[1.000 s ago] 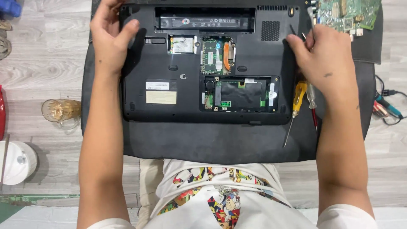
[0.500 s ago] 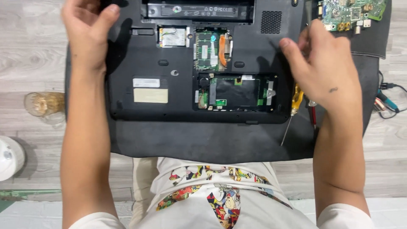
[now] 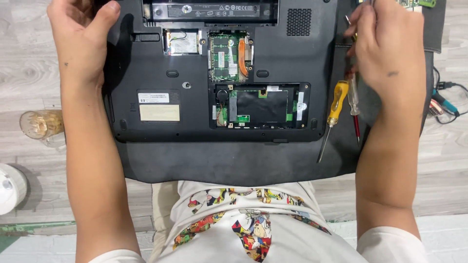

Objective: The person disassembles a laptop by unscrewing the back panel and removing internal components including the battery and hard drive.

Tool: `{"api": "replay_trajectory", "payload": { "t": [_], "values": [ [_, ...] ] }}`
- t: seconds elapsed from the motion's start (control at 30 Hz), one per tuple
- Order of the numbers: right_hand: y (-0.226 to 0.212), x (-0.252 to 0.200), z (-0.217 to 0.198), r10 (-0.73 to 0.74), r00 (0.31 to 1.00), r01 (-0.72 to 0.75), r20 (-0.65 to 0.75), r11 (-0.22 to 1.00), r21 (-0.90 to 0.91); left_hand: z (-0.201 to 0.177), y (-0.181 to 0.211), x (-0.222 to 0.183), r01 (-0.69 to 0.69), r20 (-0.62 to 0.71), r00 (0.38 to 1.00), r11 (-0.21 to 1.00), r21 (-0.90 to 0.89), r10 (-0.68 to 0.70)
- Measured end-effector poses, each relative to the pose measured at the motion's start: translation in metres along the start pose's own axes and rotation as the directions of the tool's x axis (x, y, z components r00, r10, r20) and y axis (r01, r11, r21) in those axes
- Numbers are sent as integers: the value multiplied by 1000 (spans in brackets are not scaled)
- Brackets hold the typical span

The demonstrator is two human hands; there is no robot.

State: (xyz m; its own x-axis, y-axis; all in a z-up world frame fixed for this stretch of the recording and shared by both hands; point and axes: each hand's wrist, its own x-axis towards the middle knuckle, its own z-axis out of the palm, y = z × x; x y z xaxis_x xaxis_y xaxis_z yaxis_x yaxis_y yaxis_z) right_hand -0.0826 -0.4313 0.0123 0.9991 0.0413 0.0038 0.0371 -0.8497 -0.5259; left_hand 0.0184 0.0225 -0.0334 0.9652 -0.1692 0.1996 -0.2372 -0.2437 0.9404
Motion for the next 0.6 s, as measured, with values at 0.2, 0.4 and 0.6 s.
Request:
{"api": "replay_trajectory", "payload": {
  "t": [0.2, 0.4, 0.6],
  "values": [
    [50, 6, 22, -254, 953, 183, -163, 915, -359, -9, -16, 1, -43, 18, 999, 993, 112, 42],
    [53, 7, 32, -157, 976, 86, -149, 913, -398, -12, -18, 0, -129, 43, 991, 983, 133, 124],
    [42, 8, 31, -132, 980, 26, -149, 829, -559, -7, -17, 3, -255, 168, 961, 944, 210, 222]
  ]
}}
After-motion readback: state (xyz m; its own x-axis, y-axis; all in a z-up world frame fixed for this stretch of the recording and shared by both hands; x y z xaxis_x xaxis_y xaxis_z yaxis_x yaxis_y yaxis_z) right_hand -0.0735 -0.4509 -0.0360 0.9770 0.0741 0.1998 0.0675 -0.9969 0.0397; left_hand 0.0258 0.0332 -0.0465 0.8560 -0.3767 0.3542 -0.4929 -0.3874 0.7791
